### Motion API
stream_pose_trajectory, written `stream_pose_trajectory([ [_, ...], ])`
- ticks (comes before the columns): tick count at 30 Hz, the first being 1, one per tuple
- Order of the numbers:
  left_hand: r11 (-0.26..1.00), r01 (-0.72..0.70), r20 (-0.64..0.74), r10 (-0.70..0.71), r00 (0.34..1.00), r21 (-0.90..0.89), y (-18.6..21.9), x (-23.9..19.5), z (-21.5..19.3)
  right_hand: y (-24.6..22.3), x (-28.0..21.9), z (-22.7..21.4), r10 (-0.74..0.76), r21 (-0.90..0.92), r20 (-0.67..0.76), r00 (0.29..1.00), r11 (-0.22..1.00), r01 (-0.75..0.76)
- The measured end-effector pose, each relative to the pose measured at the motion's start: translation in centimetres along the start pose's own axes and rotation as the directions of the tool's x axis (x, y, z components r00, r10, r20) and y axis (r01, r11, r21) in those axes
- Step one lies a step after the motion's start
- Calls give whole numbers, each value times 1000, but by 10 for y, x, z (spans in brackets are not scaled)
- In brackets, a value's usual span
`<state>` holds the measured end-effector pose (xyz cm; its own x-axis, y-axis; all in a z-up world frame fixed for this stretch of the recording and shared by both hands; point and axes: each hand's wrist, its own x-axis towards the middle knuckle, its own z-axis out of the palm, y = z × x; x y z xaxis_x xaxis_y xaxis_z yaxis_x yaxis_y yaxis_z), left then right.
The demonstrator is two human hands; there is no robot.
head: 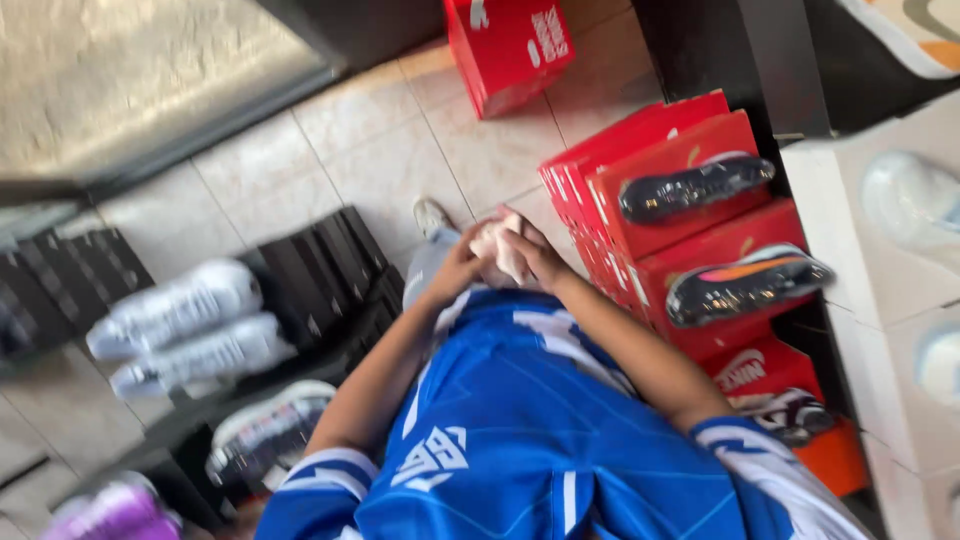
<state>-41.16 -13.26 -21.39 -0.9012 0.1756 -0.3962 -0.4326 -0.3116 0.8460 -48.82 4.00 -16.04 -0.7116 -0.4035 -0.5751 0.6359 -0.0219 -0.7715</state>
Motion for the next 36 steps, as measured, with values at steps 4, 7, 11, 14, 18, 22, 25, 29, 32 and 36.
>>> stream_pose_trajectory([
  [4, 993, -90, -402, 52, 914, -78, -6, -31, 54, 32, -16, -38, -123, -136, 289, 949, 976, 167],
  [7, 972, -226, -526, 157, 836, -68, -36, -58, 96, 47, -67, -54, -161, -202, 329, 931, 950, 236],
  [11, 950, -312, -509, 257, 822, -26, -35, -80, 134, 58, -107, -72, -272, -359, 301, 914, 855, 373],
  [14, 977, -184, -548, 96, 831, -109, -11, -135, 163, 60, -137, -60, -285, -350, 273, 919, 861, 370],
  [18, 949, -288, -640, 142, 755, -130, -66, -186, 150, 69, -169, -42, -237, -450, 472, 849, 764, 463],
  [22, 926, -374, -697, 232, 678, -55, -109, -258, 147, 91, -227, 9, -142, -357, 581, 801, 840, 408],
  [25, 934, -357, -770, 236, 593, 12, -134, -327, 158, 135, -259, 40, -39, -338, 618, 785, 889, 310],
  [29, 961, -265, -900, 187, 393, 84, -186, -423, 162, 196, -311, 95, 155, -461, 700, 697, 844, 275],
  [32, 956, -284, -933, 165, 319, 72, -210, -503, 181, 219, -364, 128, 265, -537, 760, 593, 770, 345],
  [36, 951, -270, -961, 206, 182, 153, -223, -564, 195, 245, -404, 163, 335, -571, 806, 488, 655, 494],
])
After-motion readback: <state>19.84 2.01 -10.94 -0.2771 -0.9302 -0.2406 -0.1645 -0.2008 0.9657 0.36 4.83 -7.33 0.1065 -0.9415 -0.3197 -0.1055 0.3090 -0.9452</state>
